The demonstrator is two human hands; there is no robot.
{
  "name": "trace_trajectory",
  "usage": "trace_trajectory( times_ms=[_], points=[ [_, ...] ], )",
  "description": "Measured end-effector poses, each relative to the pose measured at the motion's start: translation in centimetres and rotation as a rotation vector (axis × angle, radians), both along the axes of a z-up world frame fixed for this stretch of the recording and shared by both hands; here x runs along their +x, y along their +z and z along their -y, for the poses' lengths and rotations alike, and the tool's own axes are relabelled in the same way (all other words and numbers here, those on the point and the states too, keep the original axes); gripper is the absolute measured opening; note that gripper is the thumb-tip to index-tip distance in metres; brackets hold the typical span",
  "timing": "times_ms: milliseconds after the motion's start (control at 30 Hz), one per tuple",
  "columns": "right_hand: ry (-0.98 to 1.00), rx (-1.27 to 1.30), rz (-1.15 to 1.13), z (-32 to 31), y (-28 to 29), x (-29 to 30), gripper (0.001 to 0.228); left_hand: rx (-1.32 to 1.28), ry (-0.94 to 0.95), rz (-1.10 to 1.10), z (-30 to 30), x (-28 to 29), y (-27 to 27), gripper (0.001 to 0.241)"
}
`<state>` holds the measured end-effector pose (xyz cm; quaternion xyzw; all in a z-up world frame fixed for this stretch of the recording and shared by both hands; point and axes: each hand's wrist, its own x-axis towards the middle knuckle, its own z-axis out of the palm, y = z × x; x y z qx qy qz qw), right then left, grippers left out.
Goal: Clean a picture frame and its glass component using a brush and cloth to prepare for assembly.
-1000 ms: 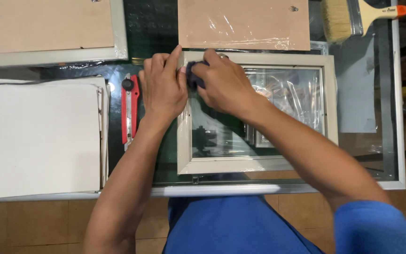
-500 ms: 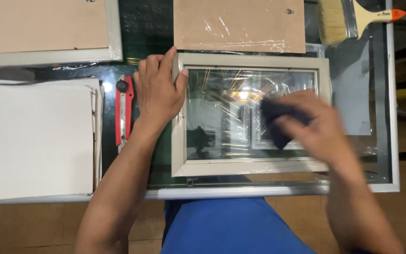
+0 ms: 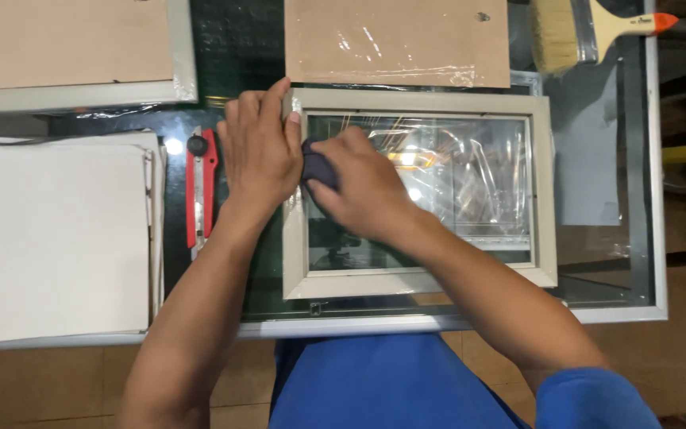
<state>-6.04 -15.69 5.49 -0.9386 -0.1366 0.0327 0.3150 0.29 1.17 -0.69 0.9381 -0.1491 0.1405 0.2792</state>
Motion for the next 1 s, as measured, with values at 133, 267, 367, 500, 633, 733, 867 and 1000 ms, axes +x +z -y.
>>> trace_trajectory(
  times_ms=[133,267,367,500,633,733,867,1000],
  points=[
    [-0.009,0.469,-0.206,9.4,3.7,-2.8,0.041,0.001,0.038,0.065,0.9,-0.8,1.8,0.042],
    [-0.453,-0.078,-0.326,14.5,5.7,-5.4,0.045,-0.002,0.055,0.051,0.9,-0.7,1.9,0.042],
    [-0.469,-0.292,-0.344,9.1,3.9,-5.4,0.041,-0.015,0.041,0.049,1.0,-0.8,1.9,0.041],
    [-0.155,-0.181,0.104,-1.3,-0.7,-5.5,0.049,0.000,0.051,0.075,0.9,-0.7,1.7,0.042],
    [-0.003,0.040,0.049,0.5,1.7,-5.5,0.048,0.016,0.055,0.062,1.0,-0.7,1.7,0.044],
    [-0.093,0.343,-0.127,7.8,3.4,-7.4,0.041,0.030,0.046,0.061,1.0,-0.8,1.7,0.045],
    [-0.557,-0.164,-0.166,14.5,5.1,-9.9,0.048,0.022,0.058,0.053,1.0,-0.7,1.9,0.044],
    [-0.536,-0.489,-0.377,9.7,3.2,-8.9,0.053,-0.012,0.047,0.060,1.1,-1.0,2.2,0.040]
  ],
)
